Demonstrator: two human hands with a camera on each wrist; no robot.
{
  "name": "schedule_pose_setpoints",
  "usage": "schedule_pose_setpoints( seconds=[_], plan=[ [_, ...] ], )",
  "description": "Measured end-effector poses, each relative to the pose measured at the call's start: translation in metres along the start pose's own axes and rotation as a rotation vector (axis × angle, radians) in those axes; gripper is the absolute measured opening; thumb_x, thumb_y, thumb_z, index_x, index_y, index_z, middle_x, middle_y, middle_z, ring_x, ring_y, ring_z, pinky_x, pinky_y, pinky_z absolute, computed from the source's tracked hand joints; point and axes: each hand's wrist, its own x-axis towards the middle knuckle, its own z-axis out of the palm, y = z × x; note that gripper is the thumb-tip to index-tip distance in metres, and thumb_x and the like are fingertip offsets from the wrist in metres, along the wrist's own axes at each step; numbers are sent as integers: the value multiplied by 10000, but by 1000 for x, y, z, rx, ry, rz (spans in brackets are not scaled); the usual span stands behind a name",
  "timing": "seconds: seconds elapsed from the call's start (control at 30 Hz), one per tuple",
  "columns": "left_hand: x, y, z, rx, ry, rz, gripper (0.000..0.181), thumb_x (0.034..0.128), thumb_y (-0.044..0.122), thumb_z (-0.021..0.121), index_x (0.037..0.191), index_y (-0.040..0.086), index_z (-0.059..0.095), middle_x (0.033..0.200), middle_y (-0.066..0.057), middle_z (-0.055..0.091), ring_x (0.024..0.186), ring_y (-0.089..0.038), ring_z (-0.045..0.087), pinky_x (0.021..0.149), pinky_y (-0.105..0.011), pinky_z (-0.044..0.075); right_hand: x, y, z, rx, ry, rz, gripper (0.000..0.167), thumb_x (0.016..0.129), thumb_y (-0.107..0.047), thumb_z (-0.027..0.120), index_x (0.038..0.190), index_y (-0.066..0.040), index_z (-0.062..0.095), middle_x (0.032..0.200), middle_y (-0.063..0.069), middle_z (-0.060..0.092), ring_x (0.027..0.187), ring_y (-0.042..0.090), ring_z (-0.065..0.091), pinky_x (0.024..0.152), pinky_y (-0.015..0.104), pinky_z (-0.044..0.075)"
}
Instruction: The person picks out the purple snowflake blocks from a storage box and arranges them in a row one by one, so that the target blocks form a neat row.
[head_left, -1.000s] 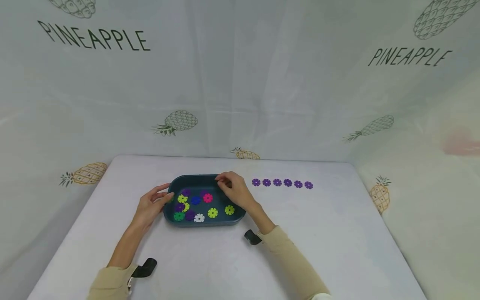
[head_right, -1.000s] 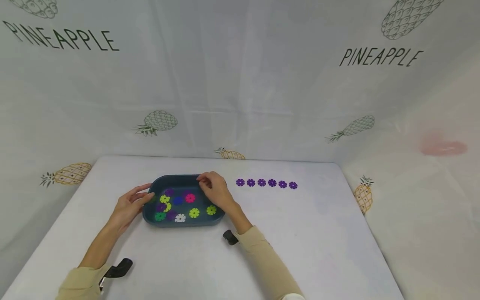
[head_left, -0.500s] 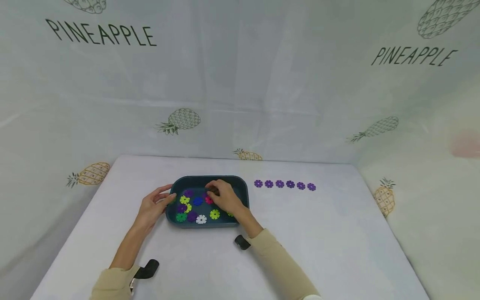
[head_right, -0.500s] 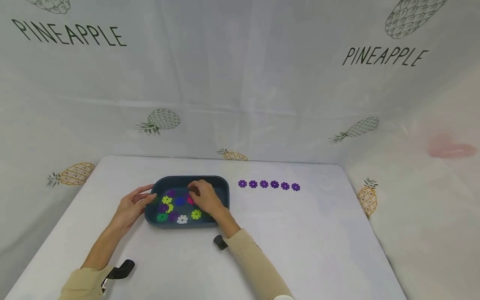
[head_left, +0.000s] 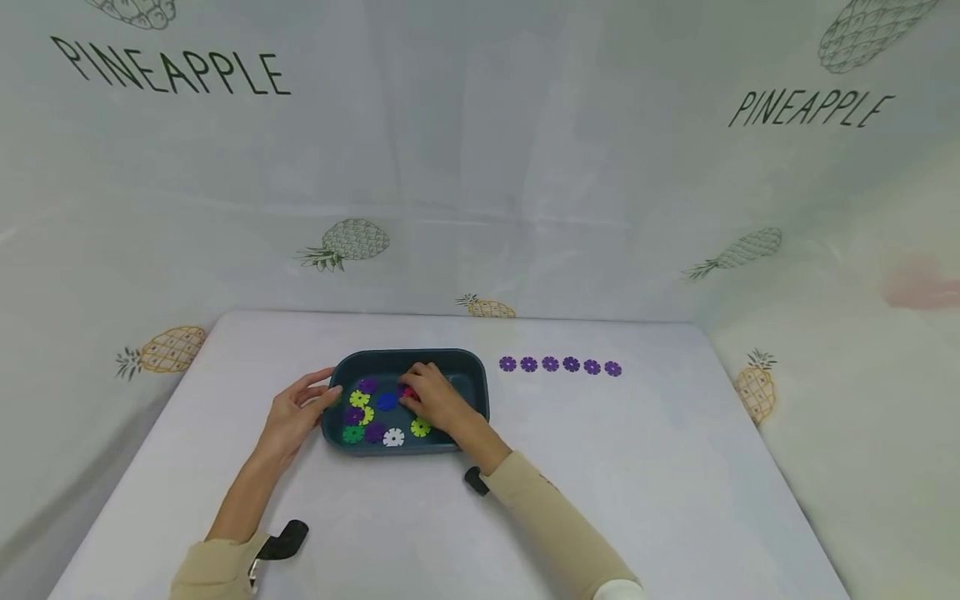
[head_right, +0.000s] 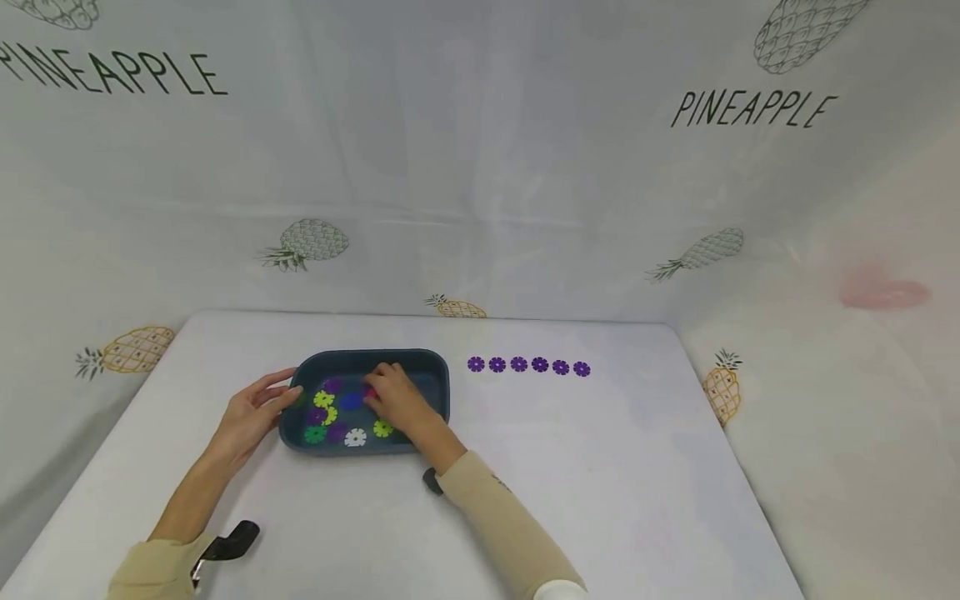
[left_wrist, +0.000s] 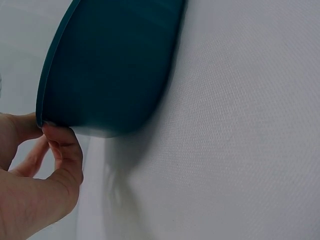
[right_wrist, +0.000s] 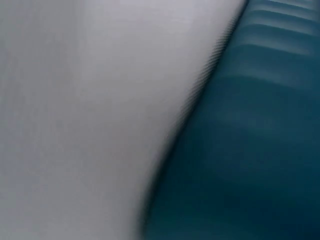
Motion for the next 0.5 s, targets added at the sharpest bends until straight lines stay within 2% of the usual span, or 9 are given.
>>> schedule_pose_setpoints(
  seconds=[0.2,0.5],
  plan=[
    [-1,2,-1,-2,7,-3,618,1014,391,662,1534,120,468,1246,-108,538,994,-151,559,784,-187,508,-2,-4,-3,43,9,12,161,991,-83,692,1147,-61,724,1130,87,634,1019,212,546,919,301,486],
    [-1,4,-3,-3,5,-11,618,1012,392,666,1529,113,475,1244,-108,547,978,-119,567,786,-190,507,-1,-3,-7,118,54,-56,157,968,-36,709,1124,-40,727,1103,93,605,1042,219,575,954,289,491]
  ],
)
